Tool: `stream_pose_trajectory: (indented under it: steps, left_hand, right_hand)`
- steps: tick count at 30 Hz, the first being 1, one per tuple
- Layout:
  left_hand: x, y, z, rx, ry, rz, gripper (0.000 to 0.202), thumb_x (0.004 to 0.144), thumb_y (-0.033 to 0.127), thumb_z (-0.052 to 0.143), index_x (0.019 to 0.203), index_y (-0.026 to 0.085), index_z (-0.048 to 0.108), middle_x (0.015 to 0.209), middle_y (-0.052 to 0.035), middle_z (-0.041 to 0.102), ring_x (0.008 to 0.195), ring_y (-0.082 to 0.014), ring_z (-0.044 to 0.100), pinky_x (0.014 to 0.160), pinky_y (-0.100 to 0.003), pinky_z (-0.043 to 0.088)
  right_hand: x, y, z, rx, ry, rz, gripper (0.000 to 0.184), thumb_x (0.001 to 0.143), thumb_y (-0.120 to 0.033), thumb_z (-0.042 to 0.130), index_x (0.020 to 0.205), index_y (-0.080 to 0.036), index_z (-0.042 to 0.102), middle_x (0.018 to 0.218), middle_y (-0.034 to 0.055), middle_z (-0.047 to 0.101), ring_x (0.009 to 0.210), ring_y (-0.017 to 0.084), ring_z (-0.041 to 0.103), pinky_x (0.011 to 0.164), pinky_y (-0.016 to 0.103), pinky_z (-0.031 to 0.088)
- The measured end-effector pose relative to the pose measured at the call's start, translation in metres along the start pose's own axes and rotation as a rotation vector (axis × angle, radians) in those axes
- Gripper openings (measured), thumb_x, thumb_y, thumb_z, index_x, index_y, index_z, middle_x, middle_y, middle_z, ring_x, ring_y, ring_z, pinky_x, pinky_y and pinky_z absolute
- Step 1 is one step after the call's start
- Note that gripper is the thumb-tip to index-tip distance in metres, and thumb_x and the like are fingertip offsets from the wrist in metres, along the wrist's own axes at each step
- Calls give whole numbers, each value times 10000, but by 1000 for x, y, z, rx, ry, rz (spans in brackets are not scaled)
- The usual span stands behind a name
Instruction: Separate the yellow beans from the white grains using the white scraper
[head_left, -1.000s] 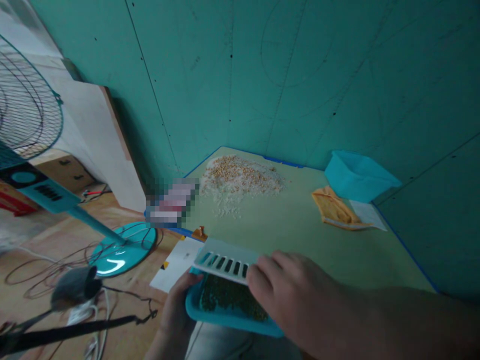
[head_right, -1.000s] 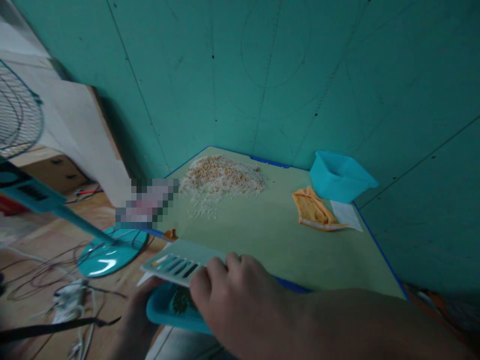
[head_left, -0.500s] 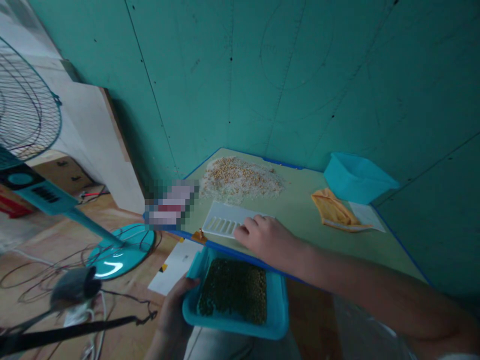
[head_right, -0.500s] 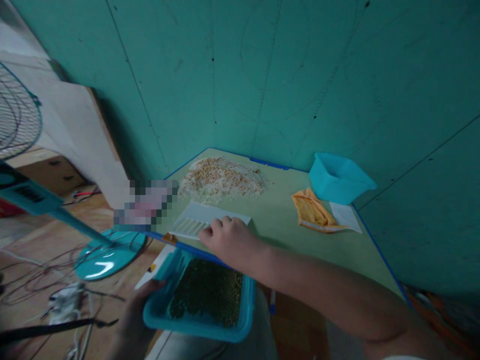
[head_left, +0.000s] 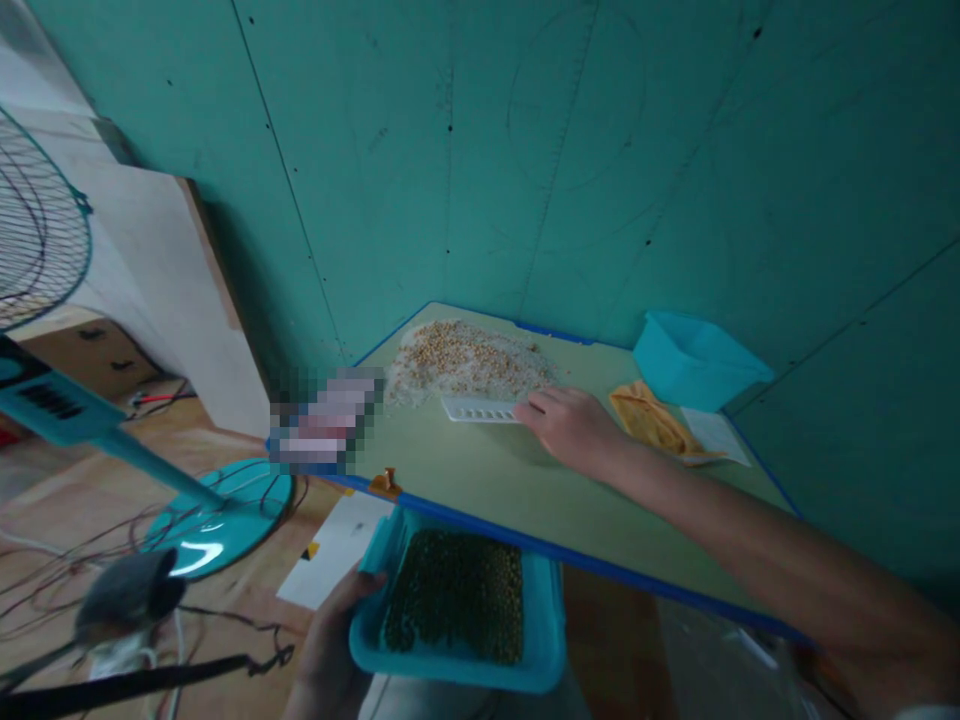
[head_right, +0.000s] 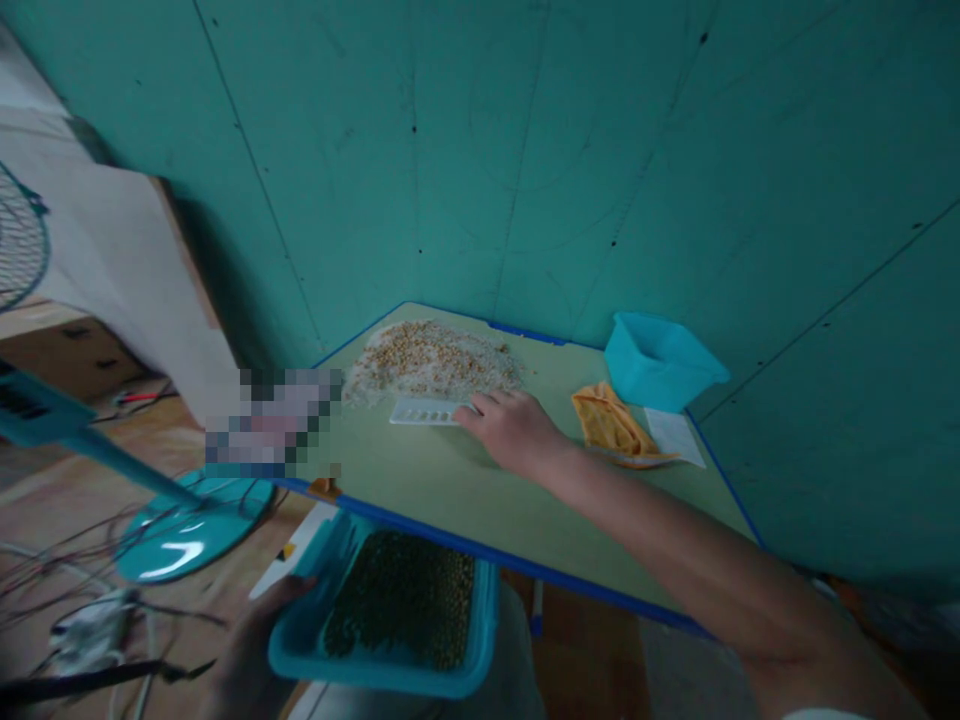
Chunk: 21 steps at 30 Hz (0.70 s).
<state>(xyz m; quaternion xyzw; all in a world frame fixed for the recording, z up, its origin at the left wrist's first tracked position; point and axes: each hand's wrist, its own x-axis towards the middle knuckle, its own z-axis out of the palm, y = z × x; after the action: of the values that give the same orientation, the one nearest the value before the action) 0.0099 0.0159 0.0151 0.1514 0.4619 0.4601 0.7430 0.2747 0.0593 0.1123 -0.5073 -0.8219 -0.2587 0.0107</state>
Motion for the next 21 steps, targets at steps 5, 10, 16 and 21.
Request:
stream_pose_trajectory:
  steps: [5, 10, 16, 21]
  left_hand:
    - [-2, -1, 5, -26, 17, 35, 136, 511, 85, 613, 587, 185, 665, 445, -1, 671, 534, -258, 664, 469, -334, 548]
    - [-2, -2, 2, -1, 7, 17, 185, 495, 100, 625, 650, 182, 684, 500, -11, 696, 562, -263, 669, 428, -308, 539]
    - [0, -2, 0, -22, -14, 6, 168, 465, 107, 652, 613, 179, 685, 524, -25, 707, 605, -287, 673, 477, -338, 553]
    - [0, -5, -5, 8, 25, 9, 161, 476, 124, 665, 625, 181, 688, 546, -28, 715, 609, -291, 674, 433, -321, 543]
  right_hand:
    - [2, 26, -4, 21, 68, 164, 192, 860, -198, 391, 897, -189, 578, 811, 53, 603, 761, 181, 526, 620, 284, 308]
    - [13, 63, 7, 146, 128, 364, 215, 861, -295, 411, 911, -169, 577, 890, 77, 627, 776, 186, 557, 612, 268, 335]
    - [29, 82, 15, 303, 153, 414, 195, 825, -317, 476, 874, -171, 595, 880, 82, 643, 786, 186, 569, 606, 252, 346]
    - [49, 82, 0, 515, 171, 464, 223, 834, -321, 444, 873, -159, 592, 789, 71, 646, 673, 161, 560, 530, 231, 323]
